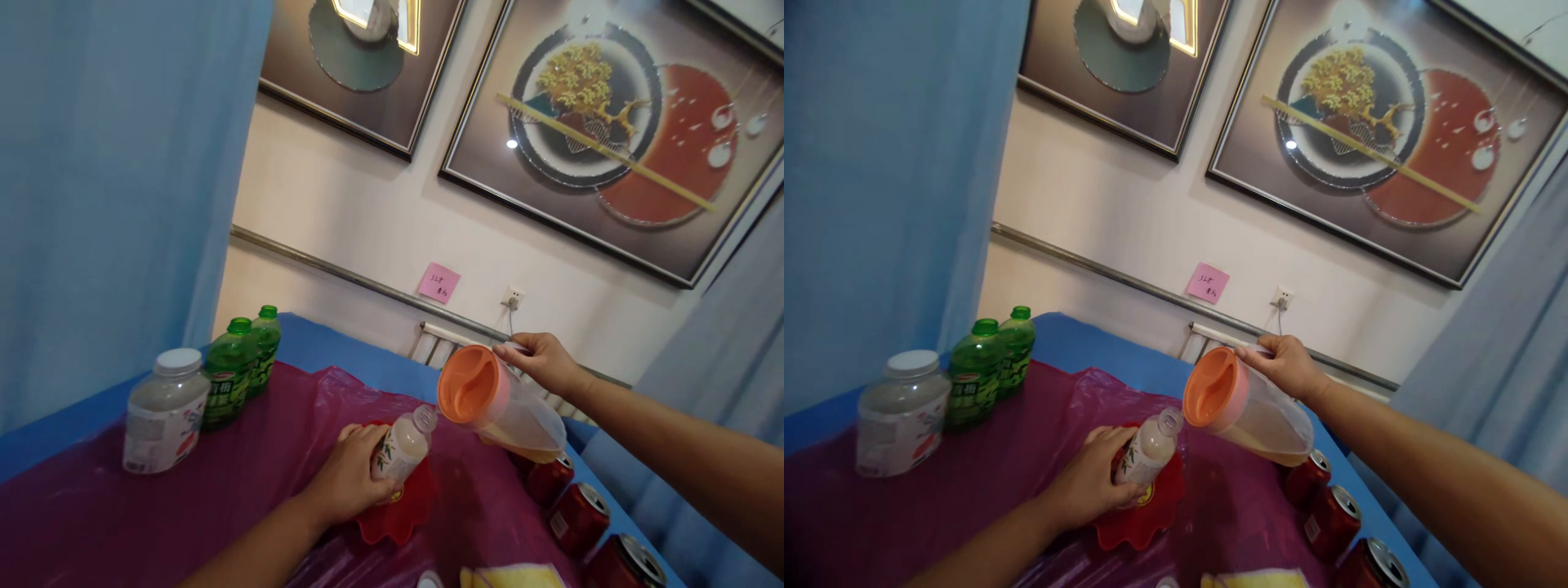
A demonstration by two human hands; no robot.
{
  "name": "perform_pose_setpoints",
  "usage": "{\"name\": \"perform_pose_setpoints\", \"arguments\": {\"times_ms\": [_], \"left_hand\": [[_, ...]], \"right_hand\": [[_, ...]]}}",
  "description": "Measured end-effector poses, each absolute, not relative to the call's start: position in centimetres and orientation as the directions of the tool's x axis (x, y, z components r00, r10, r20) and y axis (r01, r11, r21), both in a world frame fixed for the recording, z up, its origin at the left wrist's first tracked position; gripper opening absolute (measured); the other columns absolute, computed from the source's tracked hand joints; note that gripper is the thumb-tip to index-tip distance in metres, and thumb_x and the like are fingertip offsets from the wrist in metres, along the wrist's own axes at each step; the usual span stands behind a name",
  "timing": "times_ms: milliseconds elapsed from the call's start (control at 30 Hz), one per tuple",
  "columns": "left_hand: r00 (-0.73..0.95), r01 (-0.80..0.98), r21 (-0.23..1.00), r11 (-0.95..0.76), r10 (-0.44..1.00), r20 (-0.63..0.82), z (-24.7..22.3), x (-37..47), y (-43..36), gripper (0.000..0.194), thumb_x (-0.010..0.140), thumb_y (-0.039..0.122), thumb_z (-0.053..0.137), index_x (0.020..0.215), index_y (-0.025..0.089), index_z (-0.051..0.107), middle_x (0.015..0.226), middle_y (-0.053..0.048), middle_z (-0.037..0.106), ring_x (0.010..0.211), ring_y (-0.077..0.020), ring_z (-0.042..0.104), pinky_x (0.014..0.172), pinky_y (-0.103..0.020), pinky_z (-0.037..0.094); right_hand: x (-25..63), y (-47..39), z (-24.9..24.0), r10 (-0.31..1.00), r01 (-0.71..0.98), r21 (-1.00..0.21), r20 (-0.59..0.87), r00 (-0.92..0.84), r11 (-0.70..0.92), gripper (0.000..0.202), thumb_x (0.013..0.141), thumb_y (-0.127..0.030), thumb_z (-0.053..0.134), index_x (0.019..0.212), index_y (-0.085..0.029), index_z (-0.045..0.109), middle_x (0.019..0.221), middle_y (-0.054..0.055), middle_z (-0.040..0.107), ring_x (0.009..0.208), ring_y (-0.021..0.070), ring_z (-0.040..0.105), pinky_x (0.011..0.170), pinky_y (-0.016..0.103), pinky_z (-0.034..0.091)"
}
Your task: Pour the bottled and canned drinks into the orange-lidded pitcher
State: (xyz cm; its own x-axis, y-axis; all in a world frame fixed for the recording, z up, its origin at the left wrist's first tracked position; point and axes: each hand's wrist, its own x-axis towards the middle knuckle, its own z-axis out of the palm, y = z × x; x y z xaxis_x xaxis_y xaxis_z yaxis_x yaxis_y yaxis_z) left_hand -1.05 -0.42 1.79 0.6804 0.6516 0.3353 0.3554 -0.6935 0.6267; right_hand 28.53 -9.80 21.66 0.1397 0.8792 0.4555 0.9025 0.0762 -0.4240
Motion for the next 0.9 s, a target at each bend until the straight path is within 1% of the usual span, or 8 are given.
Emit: {"name": "perform_pose_setpoints", "arguments": {"times_ms": [200,333,600,800,900], "left_hand": [[0.676,0.347,0.635,-0.690,0.653,0.341,2.09,-1.11,-0.65,0.050,0.061,0.036,0.080,0.108,0.026,0.066,0.111,-0.003,0.073,0.105,-0.0302,0.062,0.102,-0.042,0.038],[0.676,0.348,0.637,-0.688,0.655,0.338,2.18,-1.13,-0.74,0.053,0.061,0.036,0.081,0.110,0.026,0.065,0.111,-0.003,0.072,0.107,-0.0308,0.062,0.103,-0.043,0.037],[0.675,0.335,0.658,-0.674,0.660,0.331,2.18,-1.19,-0.83,0.054,0.061,0.033,0.082,0.110,0.024,0.065,0.110,-0.002,0.072,0.106,-0.0297,0.061,0.105,-0.044,0.035],[0.672,0.338,0.664,-0.667,0.665,0.327,2.11,-1.14,-0.81,0.053,0.061,0.033,0.083,0.110,0.024,0.065,0.111,-0.002,0.072,0.107,-0.0291,0.060,0.105,-0.042,0.035],[0.669,0.339,0.665,-0.666,0.667,0.327,2.06,-1.11,-0.81,0.054,0.060,0.033,0.084,0.110,0.023,0.065,0.113,-0.003,0.071,0.108,-0.0291,0.060,0.105,-0.042,0.035]], "right_hand": [[28.83,-9.76,21.40,0.884,0.896,-0.439,0.443,0.150,0.068,0.060,0.076,-0.077,0.062,0.058,-0.023,0.042,0.057,-0.006,0.030,0.055,0.0108,0.026,0.050,0.028,0.023],[28.80,-9.80,21.36,0.890,0.895,-0.440,0.433,0.147,0.066,0.060,0.078,-0.076,0.062,0.059,-0.023,0.043,0.057,-0.006,0.029,0.055,0.0109,0.027,0.051,0.028,0.023],[28.56,-9.88,21.48,0.889,0.903,-0.427,0.433,0.151,0.055,0.060,0.078,-0.077,0.061,0.058,-0.023,0.043,0.057,-0.006,0.030,0.055,0.0110,0.028,0.051,0.028,0.023],[28.49,-9.88,21.51,0.886,0.903,-0.425,0.437,0.151,0.056,0.061,0.077,-0.077,0.061,0.058,-0.023,0.043,0.057,-0.006,0.029,0.055,0.0107,0.027,0.051,0.028,0.023],[28.48,-9.84,21.55,0.883,0.900,-0.433,0.441,0.159,0.054,0.061,0.076,-0.077,0.063,0.058,-0.023,0.041,0.057,-0.006,0.028,0.055,0.0104,0.026,0.051,0.028,0.022]]}}
